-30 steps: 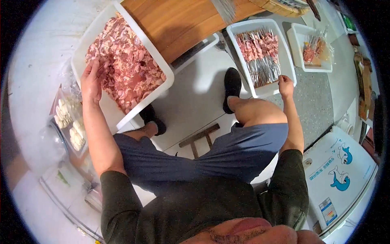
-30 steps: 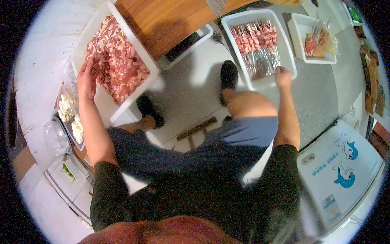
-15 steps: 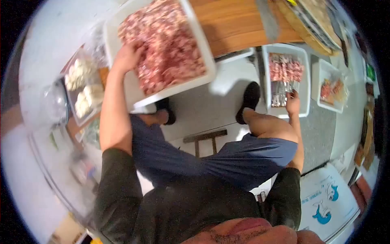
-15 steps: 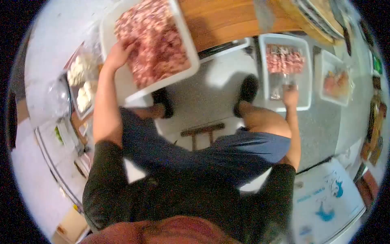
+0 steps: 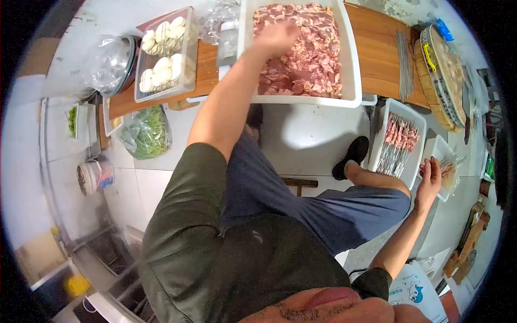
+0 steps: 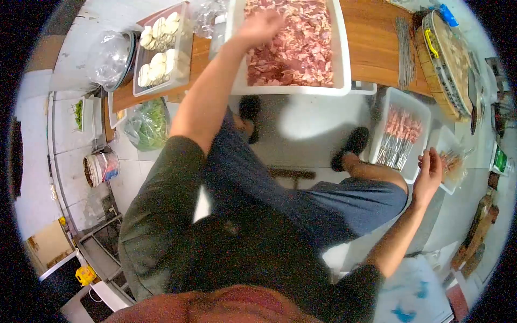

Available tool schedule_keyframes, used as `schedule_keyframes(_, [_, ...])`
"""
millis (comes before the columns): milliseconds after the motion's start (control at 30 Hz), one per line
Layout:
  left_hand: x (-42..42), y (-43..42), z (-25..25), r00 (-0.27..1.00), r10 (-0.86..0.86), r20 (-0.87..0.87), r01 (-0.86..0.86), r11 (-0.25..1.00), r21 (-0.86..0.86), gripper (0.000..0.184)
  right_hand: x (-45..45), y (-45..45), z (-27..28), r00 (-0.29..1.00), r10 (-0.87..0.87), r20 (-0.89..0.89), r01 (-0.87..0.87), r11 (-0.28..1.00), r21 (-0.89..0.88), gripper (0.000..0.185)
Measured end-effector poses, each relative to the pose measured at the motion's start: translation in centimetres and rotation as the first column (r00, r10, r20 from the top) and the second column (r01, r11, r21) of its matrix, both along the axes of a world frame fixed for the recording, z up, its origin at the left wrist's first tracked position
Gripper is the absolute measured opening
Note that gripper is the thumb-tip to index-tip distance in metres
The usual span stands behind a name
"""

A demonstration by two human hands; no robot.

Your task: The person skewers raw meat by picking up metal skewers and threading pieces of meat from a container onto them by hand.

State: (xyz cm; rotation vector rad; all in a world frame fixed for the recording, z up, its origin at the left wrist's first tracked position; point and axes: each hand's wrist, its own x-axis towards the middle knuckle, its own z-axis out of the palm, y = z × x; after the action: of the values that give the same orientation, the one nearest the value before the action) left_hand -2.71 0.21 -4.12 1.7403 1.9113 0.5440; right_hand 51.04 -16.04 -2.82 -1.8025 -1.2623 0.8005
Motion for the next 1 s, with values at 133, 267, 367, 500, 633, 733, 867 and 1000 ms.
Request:
schedule_keyframes(133, [-0.4,0.4,-4.4,0.944,-0.170,-0.283,0.122,0.977,-0.178,0.045,-3.5,-5.3,2.2,0.961,-0.119,0.248,0.063,0.973,0.223,0.043])
schedule_keyframes(267, [0.7,-1.3,-1.0,0.965,-0.248,-0.083,0.248,0.969,-0.007,0.041,-8.2,-11.2,3.1,0.842,-0.161,0.515,0.035,0.969,0.246,0.049])
schedule_keyframes(367, [0.1,-2.4,-0.8,0.946,-0.279,-0.167,0.279,0.960,-0.022,0.041,-10.1,-11.7,2.1,0.780,-0.158,0.605,-0.028,0.958,0.286,0.054])
schedule_keyframes(500, [0.2,-2.9,-1.3,0.948,-0.258,-0.189,0.267,0.963,0.025,0.041,-10.9,-11.0,1.2,0.677,-0.123,0.725,-0.112,0.957,0.267,0.057])
schedule_keyframes(633, [0.7,-3.8,-2.3,0.994,-0.105,0.007,0.102,0.975,0.195,0.036,-12.0,-9.8,1.4,0.645,-0.026,0.764,-0.190,0.963,0.193,0.059])
schedule_keyframes(733, [1.8,-5.5,-3.5,0.996,-0.093,0.003,0.088,0.953,0.290,0.032,-11.9,-9.1,1.9,0.625,0.069,0.778,-0.245,0.963,0.111,0.059])
schedule_keyframes(867, [2.5,-5.0,-1.7,0.987,-0.058,0.151,0.037,0.990,0.138,0.029,-11.2,-7.5,1.6,0.600,0.136,0.788,-0.270,0.962,0.040,0.057])
schedule_keyframes(1000, [2.5,-4.2,-1.1,0.880,-0.036,0.474,-0.065,0.979,0.194,0.028,-11.9,-5.3,0.7,0.502,0.217,0.837,-0.250,0.963,-0.100,0.055])
